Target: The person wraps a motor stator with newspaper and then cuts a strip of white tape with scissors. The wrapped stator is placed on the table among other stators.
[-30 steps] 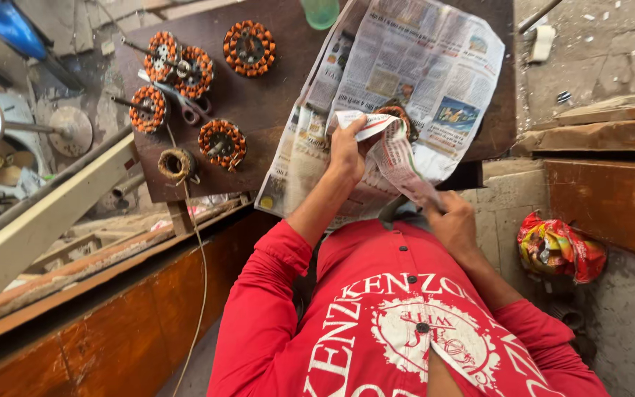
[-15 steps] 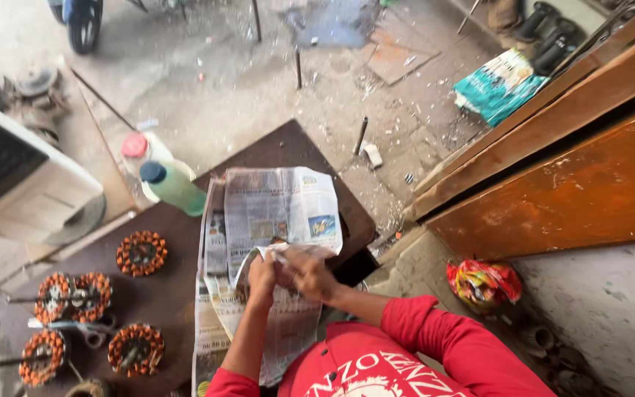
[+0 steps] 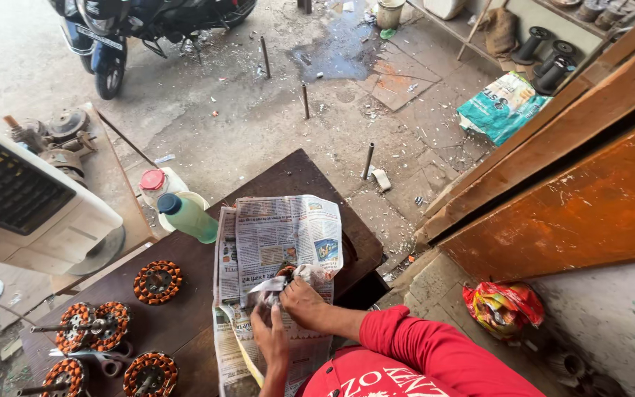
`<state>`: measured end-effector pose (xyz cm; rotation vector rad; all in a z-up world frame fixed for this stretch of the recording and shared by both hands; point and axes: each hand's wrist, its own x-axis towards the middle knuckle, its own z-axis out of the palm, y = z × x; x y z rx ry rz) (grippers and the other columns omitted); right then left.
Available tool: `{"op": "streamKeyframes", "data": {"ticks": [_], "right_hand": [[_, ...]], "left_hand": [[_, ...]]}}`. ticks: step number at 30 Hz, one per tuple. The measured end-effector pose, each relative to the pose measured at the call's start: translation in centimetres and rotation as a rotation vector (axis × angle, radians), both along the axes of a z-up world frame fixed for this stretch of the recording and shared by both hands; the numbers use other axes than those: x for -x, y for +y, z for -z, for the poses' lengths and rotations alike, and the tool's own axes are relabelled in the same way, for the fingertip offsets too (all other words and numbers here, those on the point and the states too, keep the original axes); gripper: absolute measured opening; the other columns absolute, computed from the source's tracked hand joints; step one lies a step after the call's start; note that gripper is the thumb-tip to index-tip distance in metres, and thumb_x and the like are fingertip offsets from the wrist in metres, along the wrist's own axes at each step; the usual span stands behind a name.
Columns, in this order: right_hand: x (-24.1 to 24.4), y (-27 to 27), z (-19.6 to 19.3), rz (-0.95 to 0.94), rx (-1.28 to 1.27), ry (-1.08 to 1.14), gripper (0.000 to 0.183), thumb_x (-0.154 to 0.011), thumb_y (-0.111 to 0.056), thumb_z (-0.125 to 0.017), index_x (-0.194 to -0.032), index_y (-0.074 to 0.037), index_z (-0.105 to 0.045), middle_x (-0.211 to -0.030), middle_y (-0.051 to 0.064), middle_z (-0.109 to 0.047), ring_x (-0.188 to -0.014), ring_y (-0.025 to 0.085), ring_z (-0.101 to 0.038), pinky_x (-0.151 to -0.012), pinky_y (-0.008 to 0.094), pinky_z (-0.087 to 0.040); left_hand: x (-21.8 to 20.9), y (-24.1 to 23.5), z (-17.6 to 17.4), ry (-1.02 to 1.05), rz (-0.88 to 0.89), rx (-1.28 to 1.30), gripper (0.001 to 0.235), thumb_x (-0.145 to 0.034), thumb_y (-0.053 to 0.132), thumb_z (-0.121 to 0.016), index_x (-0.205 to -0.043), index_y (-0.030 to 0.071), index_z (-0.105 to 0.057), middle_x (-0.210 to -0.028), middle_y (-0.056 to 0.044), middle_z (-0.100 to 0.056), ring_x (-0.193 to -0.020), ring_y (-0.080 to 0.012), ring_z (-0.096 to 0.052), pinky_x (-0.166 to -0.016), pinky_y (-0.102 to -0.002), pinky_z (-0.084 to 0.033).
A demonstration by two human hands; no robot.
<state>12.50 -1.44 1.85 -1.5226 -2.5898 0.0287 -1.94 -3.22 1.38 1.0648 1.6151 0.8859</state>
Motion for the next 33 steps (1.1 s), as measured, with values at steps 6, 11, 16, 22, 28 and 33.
{"op": "streamKeyframes", "data": {"ticks": [6, 11, 16, 22, 28, 33], "right_hand": [[0.8, 1.3, 2.1, -0.016, -0.018, 0.029, 0.018, -0.075, -0.02, -0.071, -0.084, -0.006, -0.067, -0.08, 0.013, -0.067, -0.079, 0.029, -0.067, -0.08, 0.044, -0.048], [-0.7, 2.2, -1.0, 0.144, 0.262, 0.235, 0.034, -0.069, -0.031, -0.078, -0.083, -0.002, -0.067, -0.077, 0.016, -0.07, -0.074, 0.031, -0.068, -0.082, 0.045, -0.05], [-2.2, 2.5, -7.3, 0.302, 0.235, 0.447, 0.044, -0.066, -0.038, -0.08, -0.083, -0.001, -0.066, -0.079, 0.018, -0.071, -0.074, 0.034, -0.069, -0.082, 0.045, -0.054], [-2.3, 0.2, -12.3, 0.422, 0.416, 0.892, 0.053, -0.065, -0.04, -0.082, -0.094, 0.002, -0.071, -0.084, 0.014, -0.072, -0.077, 0.028, -0.072, -0.071, 0.042, -0.058], [-0.7, -1.5, -9.6, 0.386, 0.866, 1.765, 0.07, -0.071, -0.024, -0.085, -0.128, 0.006, -0.059, -0.108, 0.012, -0.07, -0.095, 0.024, -0.071, -0.084, 0.04, -0.063], [-2.4, -3.1, -9.1, 0.458, 1.04, 1.71, 0.086, -0.072, -0.029, -0.086, -0.142, 0.001, -0.046, -0.123, 0.016, -0.067, -0.114, 0.026, -0.068, -0.11, 0.044, -0.052]], "left_hand": [[0.3, -0.1, 4.3, -0.262, -0.106, 0.067, 0.07, -0.097, 0.037, -0.065, -0.148, -0.004, -0.038, -0.145, -0.015, -0.049, -0.13, -0.0246, -0.049, -0.111, -0.04, -0.037], [0.4, 0.3, 4.8, -0.749, -0.122, 0.326, 0.067, -0.095, 0.044, -0.06, -0.148, 0.004, -0.05, -0.143, -0.009, -0.057, -0.13, -0.0257, -0.053, -0.108, -0.041, -0.041], [-1.1, 1.7, 1.3, -0.944, -0.02, 0.398, 0.076, -0.095, 0.059, -0.056, -0.157, 0.015, -0.049, -0.144, -0.007, -0.056, -0.123, -0.0271, -0.048, -0.094, -0.041, -0.035], [-1.4, 1.7, -2.8, -1.262, -0.007, 0.239, 0.092, -0.077, 0.069, -0.063, -0.152, 0.022, -0.039, -0.142, -0.004, -0.053, -0.132, -0.0274, -0.05, -0.106, -0.05, -0.044], [-1.4, 2.0, -0.2, -1.628, 0.092, 0.26, 0.084, -0.085, 0.063, -0.068, -0.146, 0.009, -0.048, -0.131, -0.01, -0.062, -0.12, -0.0301, -0.06, -0.1, -0.047, -0.051], [-1.1, 1.6, 2.1, -1.441, 0.092, 0.242, 0.068, -0.091, 0.052, -0.066, -0.139, 0.005, -0.054, -0.119, -0.015, -0.068, -0.1, -0.0297, -0.069, -0.08, -0.043, -0.059]]}}
